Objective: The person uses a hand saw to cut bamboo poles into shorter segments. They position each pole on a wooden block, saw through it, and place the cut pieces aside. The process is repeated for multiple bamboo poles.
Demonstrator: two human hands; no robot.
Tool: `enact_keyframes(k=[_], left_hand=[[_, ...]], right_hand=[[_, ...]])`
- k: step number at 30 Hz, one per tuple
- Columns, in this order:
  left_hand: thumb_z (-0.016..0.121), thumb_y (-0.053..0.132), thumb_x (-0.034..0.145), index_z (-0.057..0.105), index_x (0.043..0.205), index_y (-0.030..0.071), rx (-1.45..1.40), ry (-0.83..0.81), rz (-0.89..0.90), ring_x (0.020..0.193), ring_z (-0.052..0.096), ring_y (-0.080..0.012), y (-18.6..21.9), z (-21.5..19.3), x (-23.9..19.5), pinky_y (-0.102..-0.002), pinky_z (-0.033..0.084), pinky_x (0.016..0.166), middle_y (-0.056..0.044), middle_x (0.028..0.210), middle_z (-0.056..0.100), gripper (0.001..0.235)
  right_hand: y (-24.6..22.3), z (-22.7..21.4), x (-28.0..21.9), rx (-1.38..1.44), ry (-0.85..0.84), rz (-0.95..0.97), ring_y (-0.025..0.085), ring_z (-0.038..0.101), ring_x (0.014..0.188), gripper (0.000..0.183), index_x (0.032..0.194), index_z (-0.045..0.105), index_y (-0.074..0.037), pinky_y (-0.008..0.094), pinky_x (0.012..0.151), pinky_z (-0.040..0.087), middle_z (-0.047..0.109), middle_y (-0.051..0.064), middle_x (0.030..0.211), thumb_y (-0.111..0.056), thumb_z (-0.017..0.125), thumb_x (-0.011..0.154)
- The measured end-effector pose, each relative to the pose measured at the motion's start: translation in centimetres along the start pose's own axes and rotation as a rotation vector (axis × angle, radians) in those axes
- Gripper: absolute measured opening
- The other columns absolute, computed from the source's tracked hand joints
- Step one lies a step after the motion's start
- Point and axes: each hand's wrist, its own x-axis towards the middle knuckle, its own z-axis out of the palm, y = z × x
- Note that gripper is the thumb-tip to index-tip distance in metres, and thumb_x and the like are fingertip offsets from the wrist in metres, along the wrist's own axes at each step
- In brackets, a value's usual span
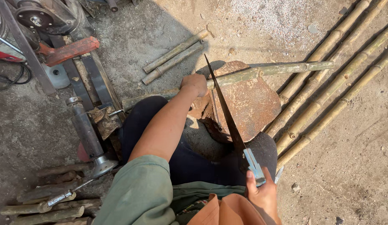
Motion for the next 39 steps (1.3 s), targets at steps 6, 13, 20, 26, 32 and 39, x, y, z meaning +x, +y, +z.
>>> enact_keyframes(k=[6, 13, 20, 26, 32, 39], left_hand=[[0.064, 0.009, 0.085, 0.075, 0.106, 0.001, -0.077, 0.100, -0.020, 0.106, 0.069, -0.0362, -0.3, 0.5, 0.0, -0.046, 0.057, 0.088, -0.020, 0.116, 0.070, 0.025], [0.067, 0.023, 0.089, 0.076, 0.105, 0.002, -0.041, 0.011, -0.033, 0.104, 0.072, -0.0325, -0.3, -1.0, 0.0, -0.044, 0.058, 0.091, -0.017, 0.115, 0.073, 0.028], [0.063, 0.011, 0.087, 0.077, 0.100, 0.000, 0.007, 0.025, -0.005, 0.098, 0.074, -0.0330, 0.2, 0.4, 1.2, -0.045, 0.060, 0.085, -0.018, 0.108, 0.075, 0.022], [0.064, 0.015, 0.087, 0.077, 0.095, 0.000, -0.044, -0.055, -0.001, 0.094, 0.073, -0.0324, 0.1, -1.1, 0.4, -0.045, 0.058, 0.084, -0.017, 0.104, 0.074, 0.022], [0.063, 0.018, 0.090, 0.077, 0.097, 0.000, 0.005, -0.045, -0.005, 0.096, 0.075, -0.0336, 0.2, 0.0, 0.4, -0.046, 0.059, 0.086, -0.017, 0.107, 0.076, 0.024], [0.061, 0.015, 0.091, 0.077, 0.108, 0.000, -0.033, -0.029, -0.042, 0.107, 0.073, -0.0351, 0.0, -0.7, 0.4, -0.045, 0.058, 0.093, -0.019, 0.119, 0.073, 0.028]], right_hand=[[-4.8, 5.0, 9.9, 0.114, -0.119, 0.244, 0.018, 0.064, 0.047, 0.047, 0.111, 0.062, 0.002, 0.036, 0.052, 0.052, 0.066, 0.012, 0.061, -0.042, 0.062, 0.096], [2.9, -2.5, -2.0, 0.106, -0.067, 0.104, 0.025, 0.075, 0.082, 0.046, 0.117, 0.069, -0.004, 0.036, 0.075, 0.056, 0.078, 0.016, 0.088, -0.040, 0.068, 0.088], [-5.6, 5.7, 11.9, 0.097, -0.170, 0.394, 0.033, 0.068, 0.060, 0.048, 0.115, 0.061, 0.001, 0.045, 0.060, 0.054, 0.067, 0.022, 0.069, -0.044, 0.062, 0.096], [1.2, -0.7, -0.1, 0.005, -0.064, 0.163, 0.022, 0.078, 0.077, 0.042, 0.110, 0.068, -0.007, 0.036, 0.068, 0.058, 0.077, 0.013, 0.078, -0.042, 0.066, 0.087], [0.8, 1.5, 2.6, 0.051, -0.101, 0.316, 0.024, 0.071, 0.067, 0.042, 0.110, 0.066, -0.001, 0.038, 0.065, 0.056, 0.072, 0.016, 0.070, -0.039, 0.065, 0.092], [-2.5, 3.3, 6.7, 0.057, -0.191, 0.404, 0.031, 0.070, 0.058, 0.043, 0.108, 0.066, 0.000, 0.043, 0.061, 0.054, 0.067, 0.023, 0.065, -0.041, 0.063, 0.097]])
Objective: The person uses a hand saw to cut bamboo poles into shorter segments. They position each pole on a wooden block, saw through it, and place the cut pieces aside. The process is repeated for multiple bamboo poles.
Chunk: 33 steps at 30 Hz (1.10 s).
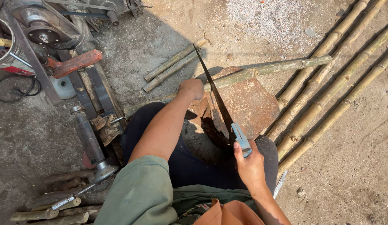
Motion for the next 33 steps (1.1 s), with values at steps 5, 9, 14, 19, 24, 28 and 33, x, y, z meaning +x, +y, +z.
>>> enact_keyframes(k=[5, 9, 14, 19, 24, 28, 33], left_hand=[[0.063, 0.010, 0.087, 0.075, 0.110, 0.000, -0.004, 0.052, 0.040, 0.107, 0.071, -0.0362, -0.3, 0.4, 0.6, -0.048, 0.056, 0.093, -0.021, 0.119, 0.071, 0.028], [0.064, 0.004, 0.085, 0.078, 0.102, -0.001, 0.069, 0.043, 0.044, 0.101, 0.075, -0.0346, 0.3, 0.5, 0.1, -0.046, 0.061, 0.087, -0.020, 0.112, 0.076, 0.023], [0.066, 0.011, 0.087, 0.076, 0.094, 0.000, 0.049, 0.025, 0.027, 0.094, 0.075, -0.0313, 0.5, 0.1, 0.0, -0.045, 0.060, 0.085, -0.017, 0.103, 0.075, 0.016], [0.066, 0.016, 0.088, 0.077, 0.092, 0.001, 0.018, -0.001, 0.040, 0.093, 0.075, -0.0300, 0.5, -0.9, -0.1, -0.043, 0.060, 0.087, -0.016, 0.101, 0.075, 0.020], [0.067, 0.019, 0.087, 0.076, 0.096, 0.001, 0.043, 0.024, 0.046, 0.097, 0.075, -0.0321, 0.3, 0.2, 0.1, -0.043, 0.058, 0.090, -0.018, 0.105, 0.075, 0.022], [0.067, 0.015, 0.085, 0.077, 0.100, 0.001, 0.073, 0.066, 0.043, 0.099, 0.074, -0.0319, 0.4, 1.5, 0.9, -0.044, 0.060, 0.089, -0.018, 0.108, 0.075, 0.022], [0.066, 0.018, 0.089, 0.077, 0.104, 0.001, 0.040, 0.010, -0.027, 0.099, 0.077, -0.0306, 0.5, 0.5, 0.3, -0.044, 0.061, 0.090, -0.017, 0.110, 0.076, 0.025]], right_hand=[[10.4, -4.7, -8.6, 0.032, 0.135, -0.264, 0.029, 0.076, 0.087, 0.048, 0.122, 0.066, -0.006, 0.037, 0.079, 0.054, 0.077, 0.017, 0.087, -0.043, 0.065, 0.092], [5.6, -1.5, -2.8, -0.085, 0.127, -0.121, 0.026, 0.075, 0.072, 0.045, 0.108, 0.069, -0.003, 0.039, 0.069, 0.056, 0.073, 0.018, 0.074, -0.043, 0.067, 0.089], [-4.1, 2.5, 5.2, 0.020, 0.094, -0.295, 0.028, 0.070, 0.069, 0.044, 0.108, 0.065, 0.002, 0.040, 0.068, 0.053, 0.070, 0.019, 0.076, -0.041, 0.064, 0.098], [3.9, -1.5, -1.9, -0.088, 0.105, -0.150, 0.027, 0.074, 0.078, 0.040, 0.107, 0.068, -0.004, 0.039, 0.069, 0.056, 0.072, 0.016, 0.079, -0.041, 0.067, 0.091], [9.3, -4.4, -6.5, -0.016, 0.090, -0.187, 0.024, 0.074, 0.081, 0.042, 0.115, 0.070, -0.007, 0.035, 0.075, 0.055, 0.075, 0.014, 0.082, -0.041, 0.068, 0.089], [1.0, 0.4, 0.9, -0.009, 0.106, -0.152, 0.029, 0.074, 0.071, 0.042, 0.110, 0.067, 0.001, 0.041, 0.070, 0.055, 0.071, 0.021, 0.075, -0.038, 0.067, 0.094], [-3.4, 2.3, 4.0, -0.018, 0.033, -0.129, 0.030, 0.070, 0.058, 0.042, 0.107, 0.062, 0.001, 0.041, 0.060, 0.053, 0.068, 0.021, 0.068, -0.039, 0.065, 0.097]])
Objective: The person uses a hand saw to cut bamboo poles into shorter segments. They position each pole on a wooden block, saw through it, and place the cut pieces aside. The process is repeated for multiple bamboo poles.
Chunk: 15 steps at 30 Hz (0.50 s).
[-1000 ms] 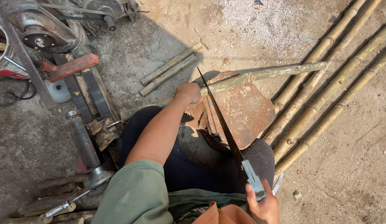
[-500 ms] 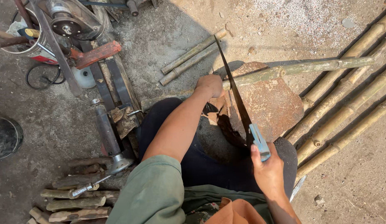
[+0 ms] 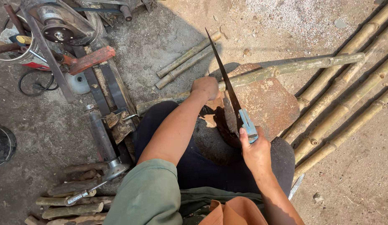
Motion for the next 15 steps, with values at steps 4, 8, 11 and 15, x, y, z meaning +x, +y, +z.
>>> enact_keyframes(k=[4, 8, 11, 15], left_hand=[[0.068, 0.025, 0.089, 0.076, 0.104, 0.002, -0.037, 0.012, 0.028, 0.103, 0.072, -0.0328, 0.1, -1.5, -0.6, -0.046, 0.058, 0.092, -0.017, 0.112, 0.073, 0.029], [0.065, 0.020, 0.089, 0.077, 0.101, 0.002, -0.039, -0.037, 0.024, 0.099, 0.077, -0.0308, -0.1, -1.2, -0.5, -0.045, 0.059, 0.091, -0.016, 0.109, 0.077, 0.025], [0.065, 0.014, 0.086, 0.079, 0.099, 0.002, -0.048, -0.009, 0.031, 0.099, 0.077, -0.0311, 0.1, -1.4, 0.1, -0.044, 0.059, 0.091, -0.016, 0.109, 0.077, 0.022], [0.071, 0.021, 0.082, 0.076, 0.101, 0.003, -0.080, 0.074, 0.018, 0.102, 0.071, -0.0347, 0.0, -1.1, -0.2, -0.046, 0.058, 0.090, -0.016, 0.112, 0.073, 0.027]], right_hand=[[9.5, -4.7, -8.8, -0.065, 0.061, -0.077, 0.022, 0.078, 0.077, 0.045, 0.114, 0.070, -0.009, 0.033, 0.073, 0.058, 0.077, 0.011, 0.081, -0.042, 0.071, 0.083], [12.1, -7.3, -12.3, -0.153, 0.021, 0.026, 0.022, 0.077, 0.083, 0.050, 0.122, 0.068, -0.009, 0.033, 0.074, 0.060, 0.077, 0.011, 0.085, -0.044, 0.068, 0.086], [6.4, -3.6, -5.2, -0.062, 0.070, 0.008, 0.028, 0.073, 0.069, 0.045, 0.109, 0.068, -0.001, 0.040, 0.068, 0.056, 0.073, 0.019, 0.073, -0.042, 0.067, 0.091], [1.0, -1.1, -0.4, 0.035, 0.057, -0.054, 0.028, 0.073, 0.064, 0.045, 0.111, 0.065, 0.000, 0.039, 0.064, 0.055, 0.070, 0.018, 0.070, -0.041, 0.066, 0.095]])
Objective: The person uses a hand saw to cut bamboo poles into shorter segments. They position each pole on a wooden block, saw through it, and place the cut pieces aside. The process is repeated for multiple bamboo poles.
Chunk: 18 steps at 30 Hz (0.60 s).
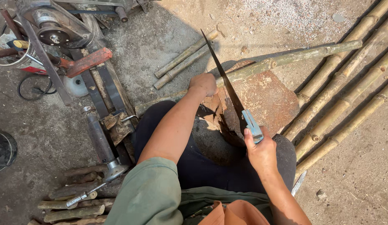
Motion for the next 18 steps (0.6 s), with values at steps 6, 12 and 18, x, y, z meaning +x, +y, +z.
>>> enact_keyframes(k=[6, 12, 18], left_hand=[[0.073, 0.025, 0.081, 0.076, 0.103, 0.004, 0.035, 0.017, 0.055, 0.106, 0.068, -0.0352, -0.3, 0.0, 0.7, -0.047, 0.056, 0.090, -0.017, 0.114, 0.070, 0.031], [0.070, 0.020, 0.085, 0.077, 0.103, 0.001, 0.022, -0.054, 0.020, 0.105, 0.074, -0.0350, -0.1, 0.4, 0.5, -0.045, 0.057, 0.094, -0.019, 0.112, 0.076, 0.028], [0.070, 0.017, 0.083, 0.076, 0.105, 0.000, 0.042, -0.020, 0.022, 0.109, 0.070, -0.0372, 0.2, 0.0, 0.2, -0.045, 0.056, 0.095, -0.021, 0.116, 0.073, 0.028]], right_hand=[[11.5, -6.9, -12.4, -0.013, 0.034, -0.017, 0.020, 0.076, 0.081, 0.044, 0.114, 0.068, -0.009, 0.033, 0.074, 0.056, 0.076, 0.013, 0.084, -0.040, 0.072, 0.084], [6.8, -2.9, -6.1, -0.013, -0.005, 0.071, 0.029, 0.074, 0.073, 0.042, 0.111, 0.069, -0.004, 0.038, 0.069, 0.056, 0.074, 0.018, 0.075, -0.040, 0.069, 0.089], [-0.4, -0.1, 1.4, -0.081, -0.029, -0.020, 0.042, 0.071, 0.078, 0.043, 0.107, 0.065, -0.001, 0.046, 0.070, 0.055, 0.069, 0.026, 0.078, -0.042, 0.068, 0.096]])
